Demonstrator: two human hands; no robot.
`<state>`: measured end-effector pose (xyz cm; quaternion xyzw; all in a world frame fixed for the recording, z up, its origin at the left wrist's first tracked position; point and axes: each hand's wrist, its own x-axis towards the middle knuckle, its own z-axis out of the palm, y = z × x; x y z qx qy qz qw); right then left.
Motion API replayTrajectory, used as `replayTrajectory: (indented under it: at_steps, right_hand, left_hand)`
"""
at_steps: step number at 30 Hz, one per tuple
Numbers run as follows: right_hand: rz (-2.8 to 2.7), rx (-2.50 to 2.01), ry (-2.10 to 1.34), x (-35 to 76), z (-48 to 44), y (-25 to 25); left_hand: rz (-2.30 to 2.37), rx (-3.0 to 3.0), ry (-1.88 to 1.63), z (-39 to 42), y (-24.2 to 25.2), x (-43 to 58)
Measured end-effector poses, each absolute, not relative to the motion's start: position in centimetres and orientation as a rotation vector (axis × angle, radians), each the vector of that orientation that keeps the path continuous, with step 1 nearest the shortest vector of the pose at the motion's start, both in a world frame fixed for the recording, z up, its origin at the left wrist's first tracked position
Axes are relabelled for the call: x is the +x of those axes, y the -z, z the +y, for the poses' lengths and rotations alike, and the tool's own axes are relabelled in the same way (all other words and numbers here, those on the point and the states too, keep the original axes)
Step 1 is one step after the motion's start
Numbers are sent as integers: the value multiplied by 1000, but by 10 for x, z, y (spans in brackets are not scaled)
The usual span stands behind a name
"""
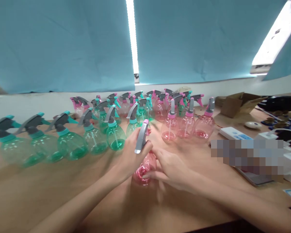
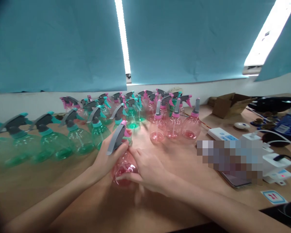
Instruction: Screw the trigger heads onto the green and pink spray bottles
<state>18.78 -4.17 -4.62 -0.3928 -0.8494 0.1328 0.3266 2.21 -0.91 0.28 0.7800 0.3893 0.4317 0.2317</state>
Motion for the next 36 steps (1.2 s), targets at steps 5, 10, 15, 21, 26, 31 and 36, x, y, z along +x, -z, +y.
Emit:
replayTrajectory:
  at_steps: [5,10,15,21,26,31,36]
  right_hand:
    - [-2346,-957,-483,213,-15,64]
    - [-2353,-1018,-490,224,2,81]
    - [-2388,-971,-510,222,1,91]
    - [-2462,-1059,-538,224,-7,87]
    - [-2492,-1092,-565,226,-11,83]
    - [-2492,-1091,-578,226,-11,82]
    - [-2513,-1090,-571,227,-10,80]
  left_hand:
    - [958,2144,-1250,-3,-1,21]
    - [975,2118,-1271,5,-4,23]
    - [949,2124,-1244,8,-9,23]
    - [942,2136,-1207,6,-10,21]
    - [921,2132,-1186,2,-12,18]
    - [889,2173,-1144,1,-11,16]
    - [882,2076,-1156,4,-5,17]
